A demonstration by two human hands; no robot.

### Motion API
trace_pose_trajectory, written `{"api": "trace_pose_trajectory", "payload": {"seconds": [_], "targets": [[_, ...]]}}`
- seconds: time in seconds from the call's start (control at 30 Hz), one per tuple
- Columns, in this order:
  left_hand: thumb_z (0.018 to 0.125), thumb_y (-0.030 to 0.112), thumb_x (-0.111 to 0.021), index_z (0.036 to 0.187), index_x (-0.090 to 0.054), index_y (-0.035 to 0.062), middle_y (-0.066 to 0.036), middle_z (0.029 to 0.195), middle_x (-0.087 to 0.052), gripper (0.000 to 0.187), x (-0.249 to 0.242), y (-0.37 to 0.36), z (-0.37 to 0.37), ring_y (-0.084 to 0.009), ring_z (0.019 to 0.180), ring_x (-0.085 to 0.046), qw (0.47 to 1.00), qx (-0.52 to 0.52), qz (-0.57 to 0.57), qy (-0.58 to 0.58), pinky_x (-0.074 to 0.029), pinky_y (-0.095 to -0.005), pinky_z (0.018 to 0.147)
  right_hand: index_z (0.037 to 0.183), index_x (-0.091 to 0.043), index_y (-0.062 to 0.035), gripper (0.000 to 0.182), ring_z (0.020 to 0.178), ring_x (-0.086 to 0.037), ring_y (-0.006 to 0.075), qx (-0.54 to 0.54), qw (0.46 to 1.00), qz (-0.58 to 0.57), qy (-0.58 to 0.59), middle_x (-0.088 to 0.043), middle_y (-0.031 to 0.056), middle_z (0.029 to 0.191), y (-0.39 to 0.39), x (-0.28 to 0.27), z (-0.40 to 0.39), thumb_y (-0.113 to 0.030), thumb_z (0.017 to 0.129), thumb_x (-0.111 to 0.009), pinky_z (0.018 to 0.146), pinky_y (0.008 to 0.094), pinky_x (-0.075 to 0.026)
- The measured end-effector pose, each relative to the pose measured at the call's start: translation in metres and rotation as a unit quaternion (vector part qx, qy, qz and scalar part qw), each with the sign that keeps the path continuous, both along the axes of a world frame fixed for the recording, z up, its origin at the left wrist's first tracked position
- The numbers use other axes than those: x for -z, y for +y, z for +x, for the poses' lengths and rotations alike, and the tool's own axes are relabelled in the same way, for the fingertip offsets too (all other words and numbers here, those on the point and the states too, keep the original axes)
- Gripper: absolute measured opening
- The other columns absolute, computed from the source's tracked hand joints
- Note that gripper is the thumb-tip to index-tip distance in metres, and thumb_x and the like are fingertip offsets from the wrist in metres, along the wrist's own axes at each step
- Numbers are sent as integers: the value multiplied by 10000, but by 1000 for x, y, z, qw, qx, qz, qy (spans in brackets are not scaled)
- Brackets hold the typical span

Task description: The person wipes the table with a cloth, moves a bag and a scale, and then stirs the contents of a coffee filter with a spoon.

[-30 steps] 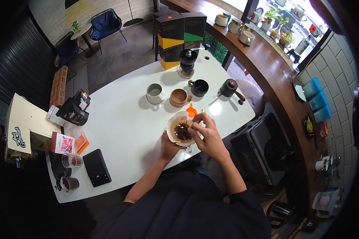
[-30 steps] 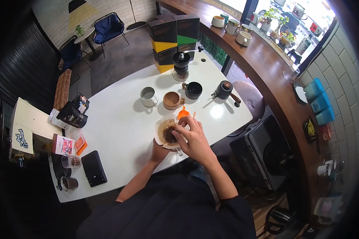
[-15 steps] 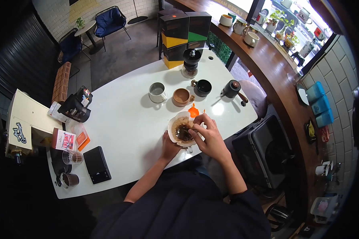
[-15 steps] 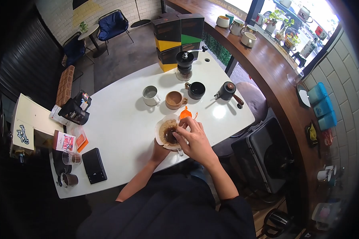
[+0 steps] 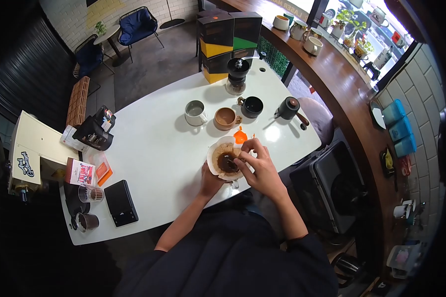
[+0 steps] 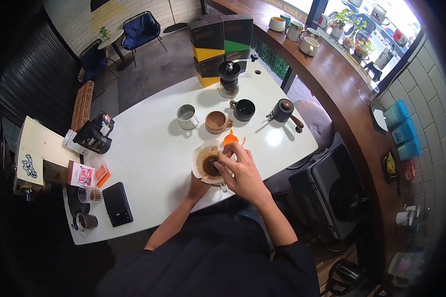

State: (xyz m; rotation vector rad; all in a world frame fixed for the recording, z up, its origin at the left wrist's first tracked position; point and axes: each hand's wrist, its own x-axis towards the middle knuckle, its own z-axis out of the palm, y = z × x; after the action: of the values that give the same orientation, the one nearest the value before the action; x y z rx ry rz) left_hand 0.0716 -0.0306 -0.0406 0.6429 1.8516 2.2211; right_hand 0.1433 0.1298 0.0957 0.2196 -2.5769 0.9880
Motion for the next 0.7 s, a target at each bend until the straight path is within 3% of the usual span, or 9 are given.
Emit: {"api": "trace_pose_trajectory", "payload": {"seconds": [0.17, 0.3, 0.37, 0.6, 0.7], "targets": [[670, 71, -949, 1234, -690, 12, -104, 1148, -765, 623, -2, 2, 1, -232, 1036, -747, 1000, 1, 15, -20, -596, -376, 923, 1021, -709, -44, 145, 1042, -585, 275, 10, 999, 25, 24, -566, 112, 1119, 2, 3, -1, -155, 931, -733, 958, 425, -435], [677, 47, -943, 1247, -680, 4, -94, 1146, -767, 629, -6, -2, 3, -212, 1045, -742, 999, 7, 17, -38, -594, -368, 942, 1029, -715, -32, 146, 1082, -585, 290, 11, 999, -34, -3, -565, 123, 1113, 1, -2, 2, -131, 926, -744, 1010, 438, -443], [673, 44, -944, 1252, -679, 6, -97, 1153, -767, 637, -4, -2, 3, -212, 1045, -742, 999, 10, 6, -29, -593, -368, 941, 1026, -717, -42, 140, 1081, -585, 287, 27, 999, 28, 14, -568, 120, 1118, 3, -3, 3, -134, 925, -747, 1002, 433, -445], [665, 57, -951, 1255, -681, 10, -92, 1153, -771, 651, -3, -1, 3, -213, 1044, -745, 999, 0, -18, -34, -588, -366, 946, 1004, -710, -45, 126, 1088, -584, 287, 16, 999, -5, 29, -570, 116, 1127, 5, 2, 5, -131, 922, -750, 996, 433, -440], [665, 58, -953, 1271, -676, 12, -95, 1159, -770, 668, 0, -2, 3, -209, 1048, -743, 1000, -4, -26, 11, -591, -367, 944, 997, -709, -42, 135, 1091, -582, 288, 13, 999, 45, 13, -574, 114, 1129, 5, 2, 4, -143, 920, -755, 999, 435, -435]]}}
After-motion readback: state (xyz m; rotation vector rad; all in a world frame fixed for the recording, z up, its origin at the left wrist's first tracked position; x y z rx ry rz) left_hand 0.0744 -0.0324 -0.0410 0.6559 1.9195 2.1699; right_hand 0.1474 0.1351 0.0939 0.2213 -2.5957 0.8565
